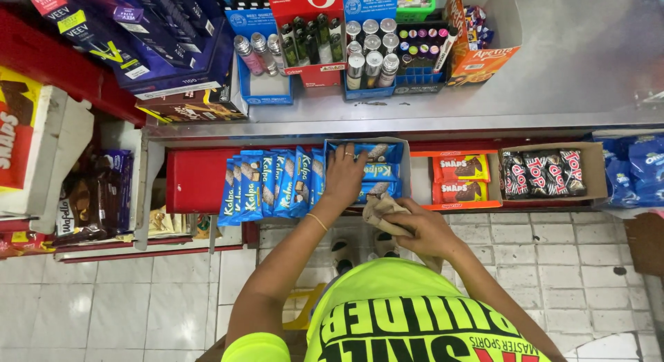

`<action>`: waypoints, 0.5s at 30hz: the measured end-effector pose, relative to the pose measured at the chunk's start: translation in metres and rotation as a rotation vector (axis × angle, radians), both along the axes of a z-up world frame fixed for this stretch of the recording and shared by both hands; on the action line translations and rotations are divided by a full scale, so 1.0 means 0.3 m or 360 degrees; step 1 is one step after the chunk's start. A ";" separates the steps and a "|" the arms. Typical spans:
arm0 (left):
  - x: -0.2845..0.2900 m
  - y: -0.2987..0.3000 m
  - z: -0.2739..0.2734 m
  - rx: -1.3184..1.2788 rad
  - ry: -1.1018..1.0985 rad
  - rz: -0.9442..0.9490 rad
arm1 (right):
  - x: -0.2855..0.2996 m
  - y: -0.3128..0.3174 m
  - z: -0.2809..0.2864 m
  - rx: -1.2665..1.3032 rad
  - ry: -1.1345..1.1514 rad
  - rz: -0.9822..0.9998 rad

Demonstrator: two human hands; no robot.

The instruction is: Restocking chocolate snack bars from a cardboard box onto a store shelf and organizing them.

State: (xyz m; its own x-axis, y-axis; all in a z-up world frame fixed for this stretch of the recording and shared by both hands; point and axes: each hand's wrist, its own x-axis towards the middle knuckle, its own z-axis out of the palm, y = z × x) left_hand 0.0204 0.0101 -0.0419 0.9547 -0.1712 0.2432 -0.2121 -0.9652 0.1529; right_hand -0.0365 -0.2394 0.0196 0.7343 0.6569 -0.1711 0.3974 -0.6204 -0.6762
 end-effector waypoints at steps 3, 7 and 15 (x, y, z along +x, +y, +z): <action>0.003 0.010 0.030 -0.0031 0.0134 -0.0014 | -0.006 0.004 0.004 0.0014 -0.0013 -0.0003; 0.012 0.024 -0.002 -0.0098 0.0188 -0.0011 | -0.009 0.004 -0.001 0.0031 -0.0035 0.0019; -0.056 -0.021 0.111 -0.0141 0.0196 0.0026 | -0.008 -0.003 -0.034 0.0018 -0.0001 0.0022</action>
State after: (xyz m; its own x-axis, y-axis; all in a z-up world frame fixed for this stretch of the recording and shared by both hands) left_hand 0.0034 0.0037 -0.0086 0.9808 -0.1383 0.1377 -0.1706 -0.9501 0.2612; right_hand -0.0388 -0.2402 0.0095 0.7251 0.6691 -0.1630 0.4065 -0.6069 -0.6830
